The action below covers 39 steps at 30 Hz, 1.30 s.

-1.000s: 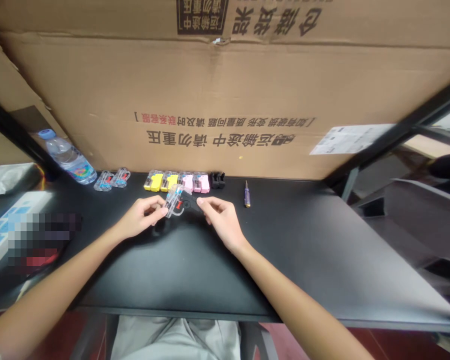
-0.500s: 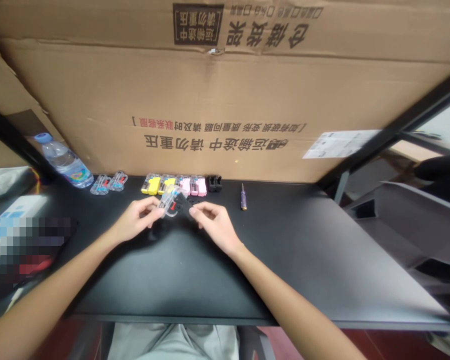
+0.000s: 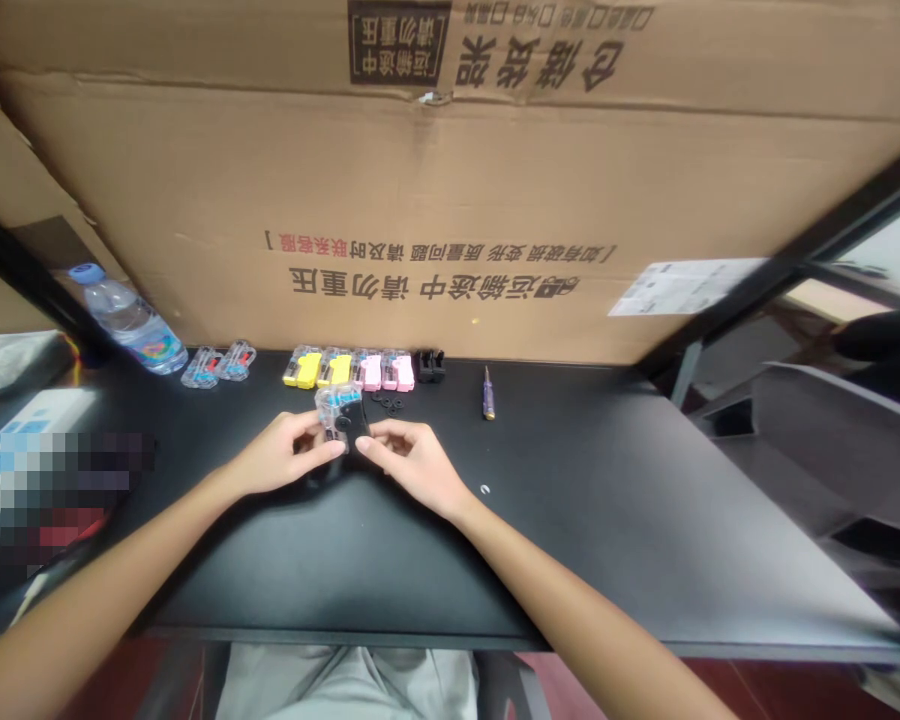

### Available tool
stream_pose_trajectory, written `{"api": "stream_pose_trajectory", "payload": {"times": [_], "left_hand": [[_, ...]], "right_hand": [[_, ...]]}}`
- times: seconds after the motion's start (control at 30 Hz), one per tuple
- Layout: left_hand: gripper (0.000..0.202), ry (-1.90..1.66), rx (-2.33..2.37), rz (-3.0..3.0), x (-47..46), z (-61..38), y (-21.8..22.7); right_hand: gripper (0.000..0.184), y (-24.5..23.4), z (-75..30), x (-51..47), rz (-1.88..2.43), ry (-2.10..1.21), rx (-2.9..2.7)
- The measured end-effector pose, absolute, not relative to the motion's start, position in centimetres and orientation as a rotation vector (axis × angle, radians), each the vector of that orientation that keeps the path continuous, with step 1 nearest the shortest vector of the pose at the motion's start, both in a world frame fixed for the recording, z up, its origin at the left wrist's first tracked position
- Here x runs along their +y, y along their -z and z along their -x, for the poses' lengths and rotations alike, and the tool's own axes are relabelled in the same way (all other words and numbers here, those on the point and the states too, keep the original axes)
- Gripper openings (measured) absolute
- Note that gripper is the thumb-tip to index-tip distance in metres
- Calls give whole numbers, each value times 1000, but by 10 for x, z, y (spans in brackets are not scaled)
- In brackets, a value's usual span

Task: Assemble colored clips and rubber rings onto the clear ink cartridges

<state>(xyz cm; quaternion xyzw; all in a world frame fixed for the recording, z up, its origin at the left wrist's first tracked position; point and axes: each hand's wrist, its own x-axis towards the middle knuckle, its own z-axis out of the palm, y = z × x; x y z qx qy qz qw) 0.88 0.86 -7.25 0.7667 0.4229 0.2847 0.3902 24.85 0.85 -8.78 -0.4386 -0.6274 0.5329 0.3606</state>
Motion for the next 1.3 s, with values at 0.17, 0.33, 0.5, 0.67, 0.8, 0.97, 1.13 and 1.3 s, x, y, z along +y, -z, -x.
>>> {"api": "stream_pose_trajectory", "payload": {"times": [0.17,0.33,0.5,0.67,0.8,0.97,1.13,1.3], "left_hand": [[33,-783,1103,-1888,11,-9,72],[41,-883,1101,-1679,18,-5,75],[48,-846,1069,-1586,20,-3,77],[49,-807,1048,-1569,20,-5,75],[48,-769,1034,-1564,19,-5,77],[48,-767,1048,-1558,20,-5,81],[39,-713,1116,-1653,18,-6,76],[32,-698,1100,-1682,18,-5,76]], "right_hand": [[43,92,-249,10,1075,-1392,-1591],[51,92,-255,10,849,-1448,-1579],[39,93,-256,8,784,-1541,-1705],[49,92,-255,8,786,-1578,-1690],[54,89,-253,7,838,-1599,-1685],[53,92,-255,16,969,-1448,-1562],[48,101,-265,41,1056,-1306,-1380],[55,106,-273,63,1059,-1371,-1360]]}}
